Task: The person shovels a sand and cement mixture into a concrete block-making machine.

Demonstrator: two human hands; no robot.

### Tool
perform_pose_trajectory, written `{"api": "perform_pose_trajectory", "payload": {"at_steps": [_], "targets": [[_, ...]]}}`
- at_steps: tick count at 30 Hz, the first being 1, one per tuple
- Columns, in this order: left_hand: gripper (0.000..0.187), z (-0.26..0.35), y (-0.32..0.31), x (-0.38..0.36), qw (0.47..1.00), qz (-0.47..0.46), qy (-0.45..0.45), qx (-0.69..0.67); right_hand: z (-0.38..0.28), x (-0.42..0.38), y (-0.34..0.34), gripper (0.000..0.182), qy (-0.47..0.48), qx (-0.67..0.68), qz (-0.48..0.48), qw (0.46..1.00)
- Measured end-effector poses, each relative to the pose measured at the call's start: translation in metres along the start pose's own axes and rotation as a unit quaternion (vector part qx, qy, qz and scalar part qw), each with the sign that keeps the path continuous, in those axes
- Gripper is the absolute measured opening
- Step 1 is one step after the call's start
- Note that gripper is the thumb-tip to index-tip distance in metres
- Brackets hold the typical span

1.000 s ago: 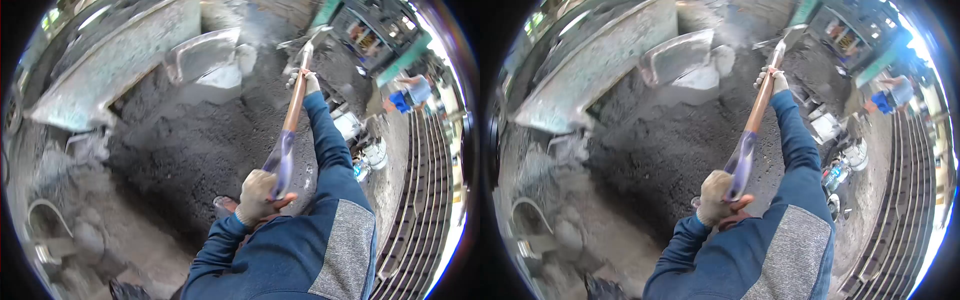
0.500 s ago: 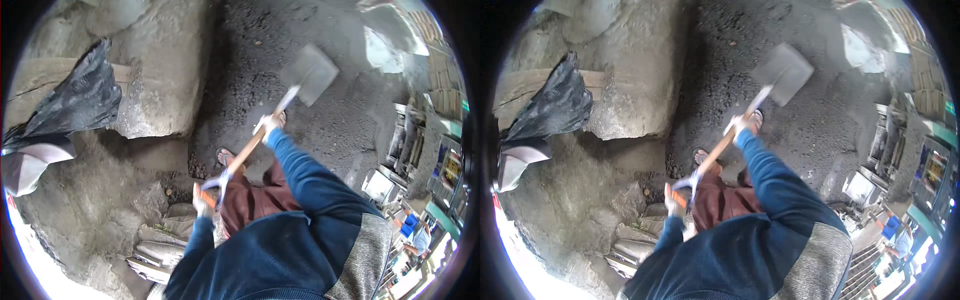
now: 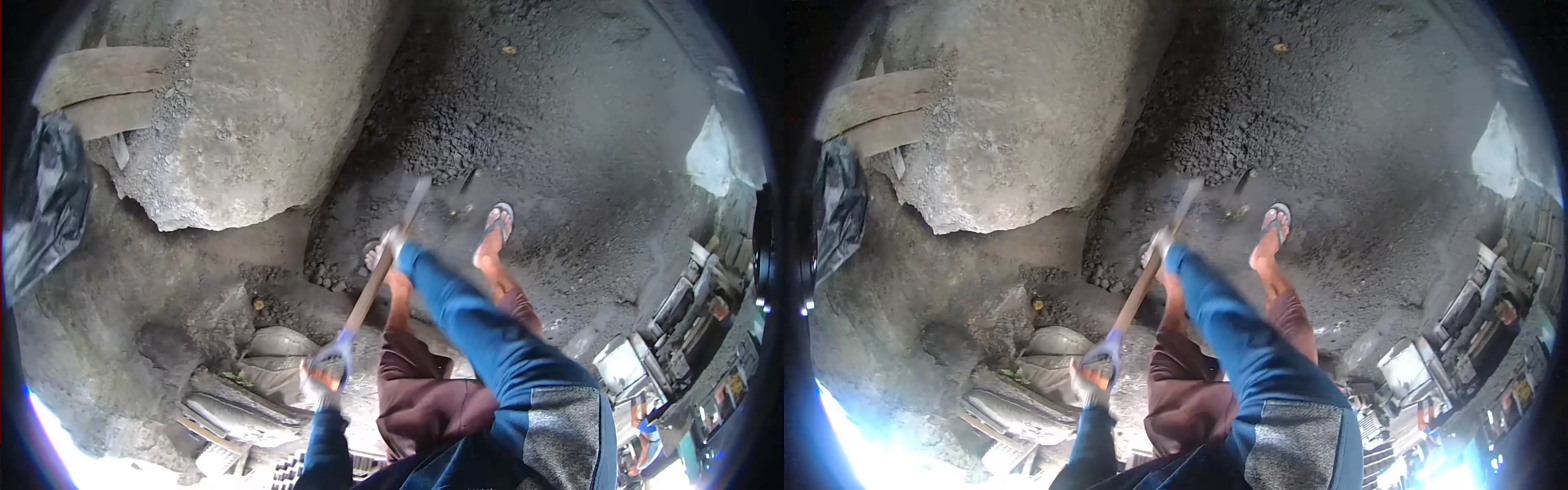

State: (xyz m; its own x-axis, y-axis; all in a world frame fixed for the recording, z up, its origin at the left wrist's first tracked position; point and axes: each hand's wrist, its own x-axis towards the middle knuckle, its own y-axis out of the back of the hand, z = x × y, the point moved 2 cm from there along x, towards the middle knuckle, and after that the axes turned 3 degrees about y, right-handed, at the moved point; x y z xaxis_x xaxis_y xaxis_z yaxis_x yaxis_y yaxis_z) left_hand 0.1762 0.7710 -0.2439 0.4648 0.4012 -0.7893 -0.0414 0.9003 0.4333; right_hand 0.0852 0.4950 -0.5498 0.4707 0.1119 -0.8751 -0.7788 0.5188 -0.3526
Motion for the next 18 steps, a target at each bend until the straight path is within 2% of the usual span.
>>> {"api": "perform_pose_trajectory", "payload": {"at_steps": [1, 2, 3, 5, 9, 10, 11, 13, 14, 15, 17, 18], "targets": [[0.043, -0.036, -0.039, 0.031, 0.997, 0.041, -0.056, 0.024, -0.077, -0.017, -0.025, 0.021, -0.026, -0.147, 0.059, 0.987], [0.029, -0.052, -0.061, 0.021, 0.999, -0.001, -0.046, -0.017, -0.1, 0.0, -0.01, 0.022, 0.05, -0.171, 0.063, 0.982], [0.031, -0.051, -0.086, -0.021, 0.999, -0.021, -0.04, -0.02, -0.115, 0.021, 0.012, 0.024, 0.122, -0.189, 0.069, 0.972], [0.045, -0.087, -0.063, -0.002, 0.997, 0.038, -0.04, -0.055, -0.11, 0.001, 0.023, 0.021, 0.113, -0.156, 0.068, 0.979], [0.044, -0.099, -0.035, -0.014, 0.995, 0.07, 0.016, -0.071, -0.094, -0.03, 0.041, 0.015, 0.125, -0.158, 0.035, 0.979], [0.045, -0.102, -0.027, -0.007, 0.99, 0.118, -0.041, -0.062, -0.091, -0.048, 0.039, 0.013, 0.136, -0.154, 0.047, 0.978], [0.045, -0.097, -0.026, -0.023, 0.994, 0.089, -0.05, -0.035, -0.089, -0.066, 0.039, 0.012, 0.141, -0.132, 0.05, 0.98], [0.047, -0.077, -0.024, -0.05, 0.998, -0.03, -0.051, 0.017, -0.087, -0.11, 0.039, 0.013, 0.184, -0.095, 0.076, 0.975], [0.048, -0.074, -0.026, -0.053, 0.998, 0.002, -0.061, 0.019, -0.089, -0.128, 0.046, 0.014, 0.198, -0.073, 0.081, 0.974], [0.05, -0.075, -0.027, -0.04, 0.993, 0.026, -0.116, 0.012, -0.095, -0.146, 0.05, 0.015, 0.215, -0.05, 0.084, 0.972], [0.044, -0.056, -0.041, -0.085, 0.993, -0.091, -0.051, 0.048, -0.112, -0.209, 0.056, 0.008, 0.245, -0.007, 0.083, 0.966], [0.046, -0.052, -0.053, -0.102, 0.988, -0.123, -0.057, 0.077, -0.125, -0.234, 0.065, 0.008, 0.26, 0.017, 0.062, 0.964]]}}
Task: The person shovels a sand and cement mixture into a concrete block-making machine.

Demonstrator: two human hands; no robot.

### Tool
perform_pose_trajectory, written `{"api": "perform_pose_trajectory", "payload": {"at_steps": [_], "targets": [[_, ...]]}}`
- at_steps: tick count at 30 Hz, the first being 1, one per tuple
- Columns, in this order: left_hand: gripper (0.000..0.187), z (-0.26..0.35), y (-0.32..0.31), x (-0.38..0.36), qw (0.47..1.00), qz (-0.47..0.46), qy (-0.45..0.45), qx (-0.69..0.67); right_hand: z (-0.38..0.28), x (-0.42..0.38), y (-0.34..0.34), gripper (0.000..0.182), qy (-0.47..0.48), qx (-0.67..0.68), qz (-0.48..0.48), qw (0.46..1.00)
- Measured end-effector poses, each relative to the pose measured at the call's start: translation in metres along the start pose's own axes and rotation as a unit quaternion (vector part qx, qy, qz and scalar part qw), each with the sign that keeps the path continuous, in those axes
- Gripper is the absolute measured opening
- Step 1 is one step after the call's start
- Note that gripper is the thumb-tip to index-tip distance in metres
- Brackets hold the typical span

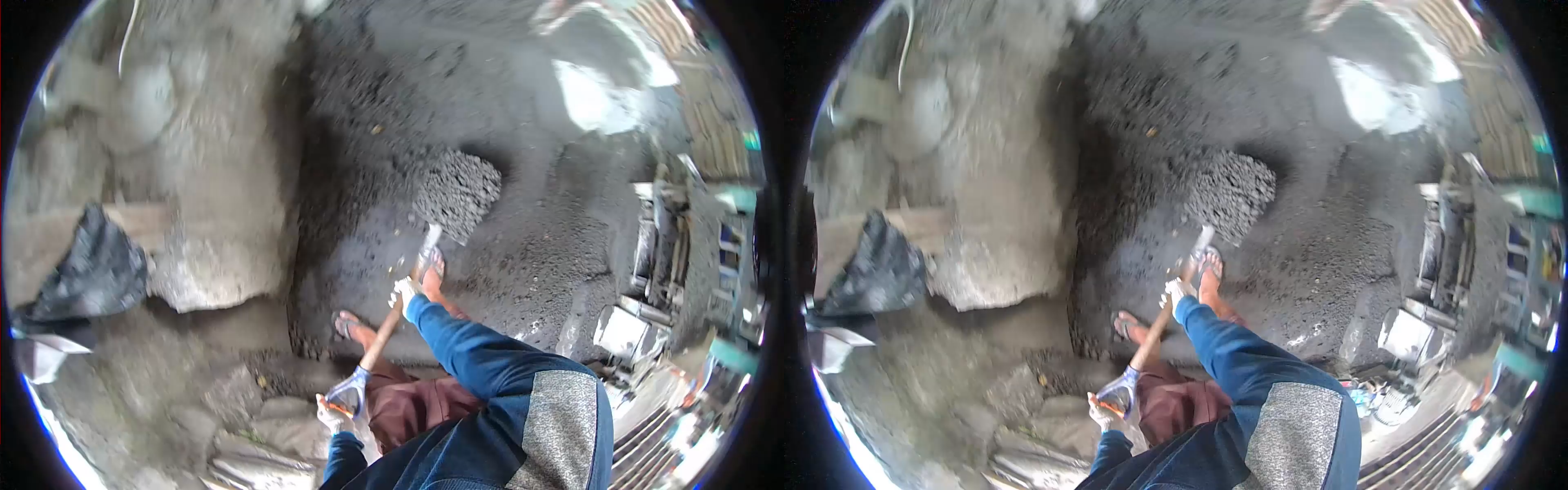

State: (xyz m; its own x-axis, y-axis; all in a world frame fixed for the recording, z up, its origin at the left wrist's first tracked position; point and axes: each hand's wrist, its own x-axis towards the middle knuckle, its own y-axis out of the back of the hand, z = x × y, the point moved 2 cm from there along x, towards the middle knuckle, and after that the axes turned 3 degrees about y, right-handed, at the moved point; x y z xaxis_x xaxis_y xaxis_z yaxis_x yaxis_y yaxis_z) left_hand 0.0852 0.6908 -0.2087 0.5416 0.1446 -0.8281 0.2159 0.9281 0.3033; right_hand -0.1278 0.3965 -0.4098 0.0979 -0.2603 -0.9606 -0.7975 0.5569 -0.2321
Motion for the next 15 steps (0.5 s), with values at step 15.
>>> {"api": "perform_pose_trajectory", "payload": {"at_steps": [15], "targets": [[0.037, 0.085, -0.409, -0.469, 0.669, -0.671, -0.307, 0.088, -0.561, -0.469, 0.09, 0.04, 0.507, 0.297, -0.154, 0.794]]}}
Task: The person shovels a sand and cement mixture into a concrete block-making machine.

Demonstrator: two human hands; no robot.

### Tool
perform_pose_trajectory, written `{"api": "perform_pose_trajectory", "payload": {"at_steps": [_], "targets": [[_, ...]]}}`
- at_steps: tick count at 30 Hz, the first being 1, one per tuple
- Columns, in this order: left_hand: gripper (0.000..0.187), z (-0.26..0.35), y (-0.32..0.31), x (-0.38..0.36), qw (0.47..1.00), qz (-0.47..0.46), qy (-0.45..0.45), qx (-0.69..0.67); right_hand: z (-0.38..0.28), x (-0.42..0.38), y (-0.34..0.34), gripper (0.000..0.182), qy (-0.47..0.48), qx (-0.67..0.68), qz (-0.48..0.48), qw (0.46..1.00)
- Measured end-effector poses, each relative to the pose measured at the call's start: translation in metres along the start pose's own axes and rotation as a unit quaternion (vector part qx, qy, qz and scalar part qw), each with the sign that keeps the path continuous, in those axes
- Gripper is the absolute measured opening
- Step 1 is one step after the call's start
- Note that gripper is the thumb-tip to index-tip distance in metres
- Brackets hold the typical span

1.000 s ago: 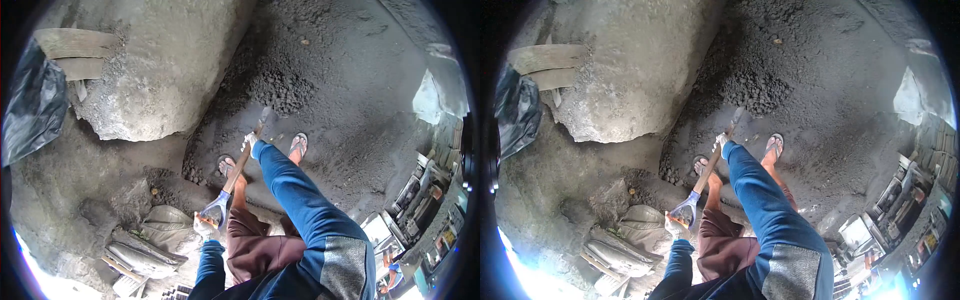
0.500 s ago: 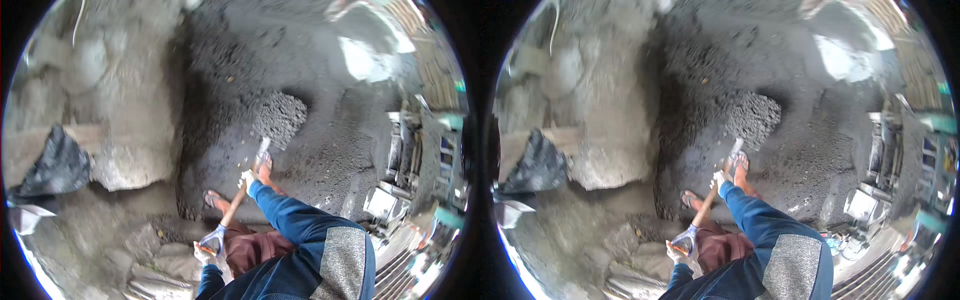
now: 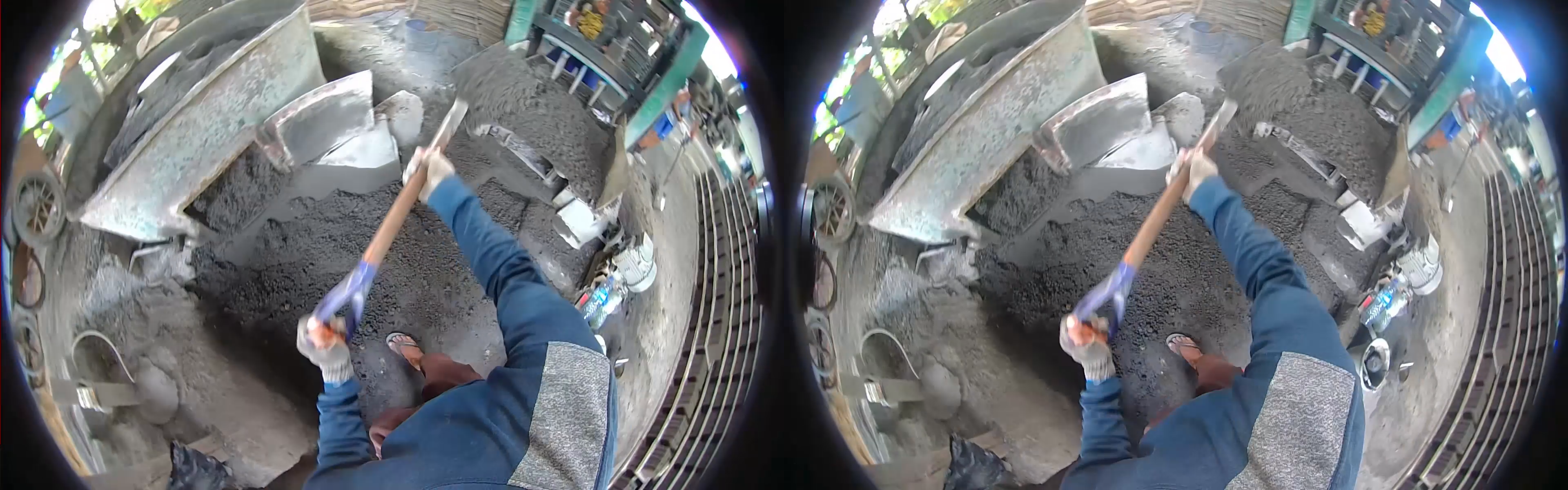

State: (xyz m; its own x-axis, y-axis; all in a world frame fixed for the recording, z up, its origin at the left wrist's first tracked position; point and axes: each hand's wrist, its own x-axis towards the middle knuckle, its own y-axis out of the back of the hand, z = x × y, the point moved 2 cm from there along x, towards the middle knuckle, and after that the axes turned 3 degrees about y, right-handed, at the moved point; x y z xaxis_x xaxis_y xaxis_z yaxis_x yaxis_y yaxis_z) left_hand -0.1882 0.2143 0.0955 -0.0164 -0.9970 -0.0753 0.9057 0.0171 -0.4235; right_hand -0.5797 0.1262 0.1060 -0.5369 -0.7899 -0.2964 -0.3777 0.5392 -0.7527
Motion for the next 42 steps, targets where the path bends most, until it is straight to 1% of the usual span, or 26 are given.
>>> {"api": "perform_pose_trajectory", "payload": {"at_steps": [1, 2, 4, 6, 8, 10, 14, 16, 17, 18, 20, 23, 25, 26, 28, 30, 31, 33, 34, 35, 36, 37, 38, 39, 40, 42], "targets": [[0.035, 0.009, -0.026, 0.015, 0.977, -0.05, -0.157, 0.137, -0.036, 0.006, -0.01, 0.038, 0.038, 0.02, 0.007, 0.999], [0.033, 0.017, -0.051, 0.026, 0.909, -0.095, -0.309, 0.265, -0.068, 0.008, -0.011, 0.016, 0.082, 0.048, -0.03, 0.995], [0.038, 0.047, -0.122, 0.018, 0.81, -0.242, -0.465, 0.263, -0.125, -0.006, -0.002, 0.013, 0.161, 0.048, 0.0, 0.986], [0.042, 0.061, -0.162, -0.005, 0.712, -0.4, -0.48, 0.32, -0.17, 0.008, 0.059, 0.013, 0.153, 0.075, -0.045, 0.984], [0.047, 0.015, -0.168, -0.024, 0.653, -0.448, -0.495, 0.358, -0.185, -0.014, 0.098, 0.01, 0.164, -0.02, 0.047, 0.985], [0.044, -0.01, -0.136, -0.043, 0.702, -0.431, -0.455, 0.339, -0.166, -0.019, 0.129, 0.01, 0.157, -0.062, 0.042, 0.985], [0.038, -0.034, -0.014, -0.09, 0.909, -0.271, -0.237, 0.212, -0.056, -0.102, 0.055, 0.008, 0.027, -0.069, -0.055, 0.996], [0.04, -0.058, 0.07, -0.119, 0.981, -0.082, -0.015, 0.174, 0.025, -0.092, 0.063, 0.009, -0.066, 0.044, -0.16, 0.984], [0.042, -0.067, 0.112, -0.137, 0.991, 0.038, 0.096, 0.088, 0.075, -0.096, 0.062, 0.016, -0.072, -0.03, -0.133, 0.988], [0.044, -0.072, 0.148, -0.151, 0.961, 0.16, 0.211, -0.075, 0.135, -0.107, 0.067, 0.014, -0.148, -0.054, -0.125, 0.98], [0.044, -0.081, 0.217, -0.199, 0.88, 0.34, 0.301, -0.14, 0.258, -0.138, 0.098, 0.013, -0.269, -0.104, -0.105, 0.952], [0.032, -0.111, 0.321, -0.326, 0.795, 0.498, 0.263, -0.225, 0.427, -0.238, 0.162, 0.011, -0.418, -0.28, -0.014, 0.864], [0.016, -0.168, 0.381, -0.476, 0.733, 0.589, 0.236, -0.246, 0.502, -0.343, 0.211, 0.006, -0.38, -0.408, 0.052, 0.828], [0.023, -0.165, 0.385, -0.538, 0.654, 0.657, 0.239, -0.288, 0.556, -0.394, 0.31, 0.005, -0.484, -0.328, 0.106, 0.805], [0.032, -0.12, 0.367, -0.634, 0.561, 0.72, 0.315, -0.259, 0.58, -0.522, 0.371, 0.013, -0.634, -0.406, 0.045, 0.657], [0.049, -0.073, 0.339, -0.695, 0.461, 0.803, 0.334, -0.178, 0.574, -0.642, 0.404, 0.016, -0.722, -0.318, 0.053, 0.612], [0.055, -0.07, 0.338, -0.741, 0.443, 0.803, 0.358, -0.178, 0.584, -0.687, 0.444, 0.014, -0.75, -0.252, 0.036, 0.611], [0.059, -0.061, 0.343, -0.803, 0.455, 0.779, 0.384, -0.195, 0.601, -0.744, 0.454, 0.012, -0.78, -0.375, 0.079, 0.495], [0.056, -0.057, 0.349, -0.808, 0.488, 0.755, 0.384, -0.212, 0.615, -0.755, 0.465, 0.017, -0.777, -0.406, 0.085, 0.473], [0.064, -0.074, 0.37, -0.797, 0.485, 0.778, 0.358, -0.178, 0.643, -0.744, 0.469, 0.018, -0.733, -0.446, 0.056, 0.511], [0.054, -0.083, 0.392, -0.689, 0.435, 0.842, 0.249, -0.199, 0.682, -0.714, 0.465, 0.018, -0.681, -0.486, 0.026, 0.546], [0.045, -0.122, 0.434, -0.689, 0.575, 0.789, 0.181, -0.117, 0.725, -0.68, 0.462, 0.019, -0.626, -0.524, -0.006, 0.577], [0.032, -0.131, 0.458, -0.616, 0.592, 0.775, 0.194, -0.102, 0.751, -0.613, 0.417, 0.024, -0.683, -0.439, 0.018, 0.584], [0.024, -0.142, 0.475, -0.543, 0.538, 0.821, 0.187, -0.042, 0.777, -0.545, 0.367, 0.03, -0.735, -0.356, 0.045, 0.575], [0.026, -0.136, 0.478, -0.472, 0.581, 0.776, 0.214, -0.12, 0.793, -0.502, 0.346, 0.023, -0.675, -0.394, 0.042, 0.623], [0.028, -0.178, 0.483, -0.45, 0.588, 0.784, 0.195, -0.034, 0.846, -0.446, 0.394, 0.015, -0.617, -0.462, 0.021, 0.636]]}}
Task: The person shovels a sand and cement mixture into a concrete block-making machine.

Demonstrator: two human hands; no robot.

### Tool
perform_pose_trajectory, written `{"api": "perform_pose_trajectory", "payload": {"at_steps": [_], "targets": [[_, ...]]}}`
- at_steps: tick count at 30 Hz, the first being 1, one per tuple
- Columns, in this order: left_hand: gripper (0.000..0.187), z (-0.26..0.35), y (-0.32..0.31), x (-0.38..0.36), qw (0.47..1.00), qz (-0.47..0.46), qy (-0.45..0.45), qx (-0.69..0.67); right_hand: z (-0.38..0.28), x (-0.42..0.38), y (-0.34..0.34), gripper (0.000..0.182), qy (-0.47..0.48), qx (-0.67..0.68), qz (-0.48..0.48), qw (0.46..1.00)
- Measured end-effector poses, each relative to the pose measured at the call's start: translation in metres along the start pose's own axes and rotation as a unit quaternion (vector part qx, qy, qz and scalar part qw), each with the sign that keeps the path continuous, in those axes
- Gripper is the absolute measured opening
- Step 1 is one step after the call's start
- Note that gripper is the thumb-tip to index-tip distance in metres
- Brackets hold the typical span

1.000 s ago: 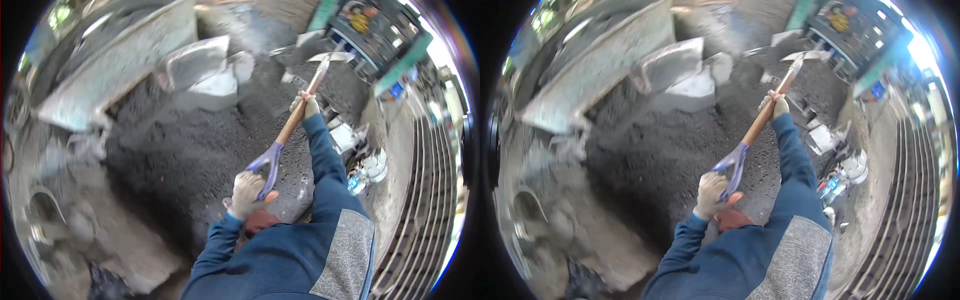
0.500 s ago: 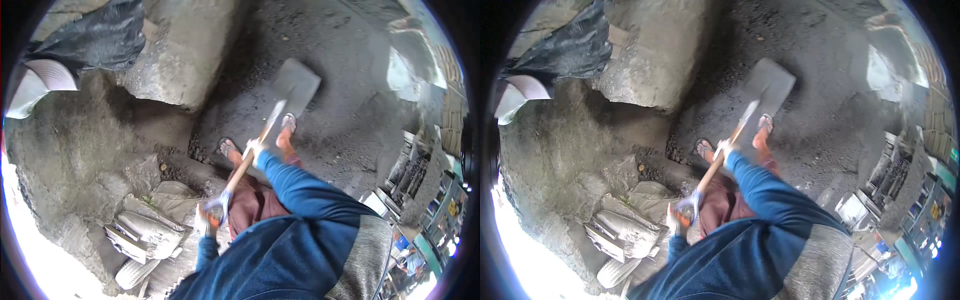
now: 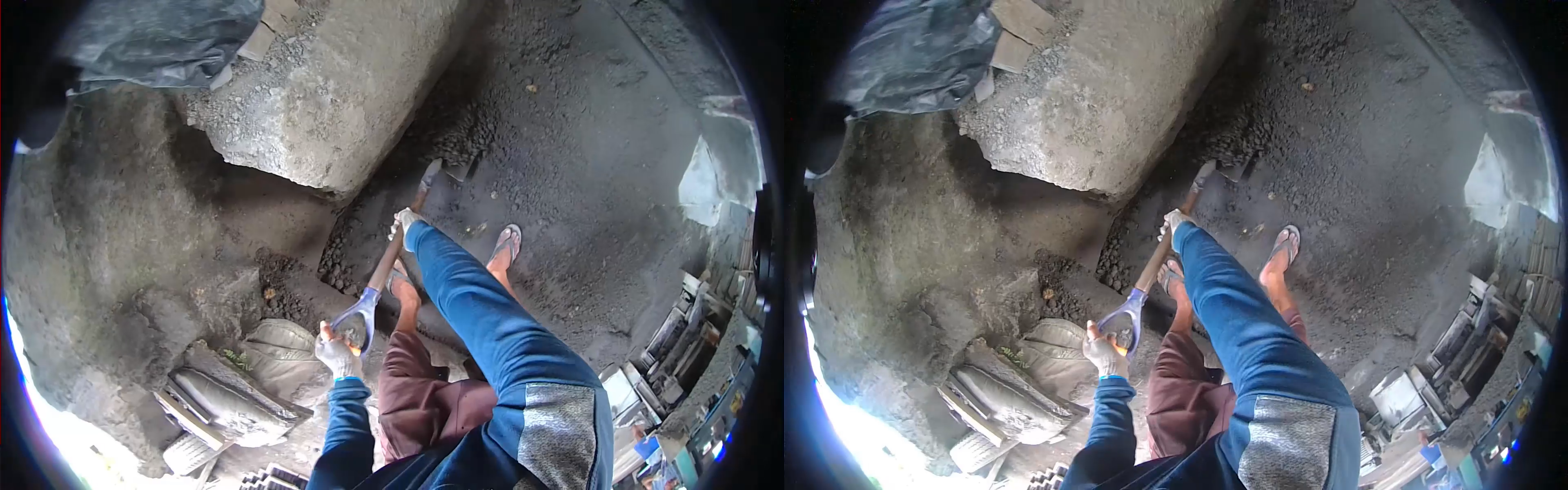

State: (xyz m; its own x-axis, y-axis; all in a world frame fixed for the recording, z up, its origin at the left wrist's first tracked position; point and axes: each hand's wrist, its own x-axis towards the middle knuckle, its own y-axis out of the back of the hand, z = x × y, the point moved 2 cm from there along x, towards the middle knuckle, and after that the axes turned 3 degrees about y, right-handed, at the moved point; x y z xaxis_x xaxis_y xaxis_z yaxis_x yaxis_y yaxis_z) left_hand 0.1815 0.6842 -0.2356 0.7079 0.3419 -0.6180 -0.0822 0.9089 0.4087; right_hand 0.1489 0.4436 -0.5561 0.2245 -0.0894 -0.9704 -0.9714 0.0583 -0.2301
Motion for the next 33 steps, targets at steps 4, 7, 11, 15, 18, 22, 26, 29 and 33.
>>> {"api": "perform_pose_trajectory", "payload": {"at_steps": [4, 7, 11, 15, 18, 22, 26, 29, 33], "targets": [[0.032, -0.047, 0.031, -0.01, 1.0, 0.003, -0.018, -0.011, 0.012, -0.036, 0.031, 0.018, 0.001, 0.059, -0.038, 0.998], [0.035, -0.068, 0.067, 0.0, 0.999, -0.016, -0.048, 0.006, 0.023, -0.081, 0.05, 0.018, 0.012, 0.084, -0.015, 0.996], [0.039, -0.054, 0.084, -0.011, 0.995, -0.089, -0.043, 0.026, 0.029, -0.123, 0.101, 0.018, 0.012, 0.22, -0.047, 0.974], [0.041, -0.032, 0.066, -0.054, 0.986, -0.156, -0.024, 0.044, 0.005, -0.204, 0.175, 0.016, 0.083, 0.242, 0.019, 0.966], [0.043, -0.024, 0.029, -0.102, 0.962, -0.238, -0.036, 0.127, -0.044, -0.289, 0.239, 0.012, 0.09, 0.299, 0.093, 0.946], [0.042, -0.006, -0.077, -0.219, 0.898, -0.403, 0.1, 0.147, -0.138, -0.379, 0.341, 0.005, 0.202, 0.407, 0.111, 0.884], [0.044, 0.03, -0.209, -0.381, 0.8, -0.571, -0.036, 0.181, -0.275, -0.552, 0.408, 0.025, 0.439, 0.482, 0.01, 0.758], [0.052, 0.071, -0.271, -0.546, 0.667, -0.71, -0.199, 0.112, -0.362, -0.686, 0.472, 0.032, 0.547, 0.49, -0.08, 0.674], [0.026, 0.116, -0.269, -0.728, 0.435, -0.837, -0.33, 0.023, -0.414, -0.846, 0.553, 0.026, 0.703, 0.47, -0.085, 0.526]]}}
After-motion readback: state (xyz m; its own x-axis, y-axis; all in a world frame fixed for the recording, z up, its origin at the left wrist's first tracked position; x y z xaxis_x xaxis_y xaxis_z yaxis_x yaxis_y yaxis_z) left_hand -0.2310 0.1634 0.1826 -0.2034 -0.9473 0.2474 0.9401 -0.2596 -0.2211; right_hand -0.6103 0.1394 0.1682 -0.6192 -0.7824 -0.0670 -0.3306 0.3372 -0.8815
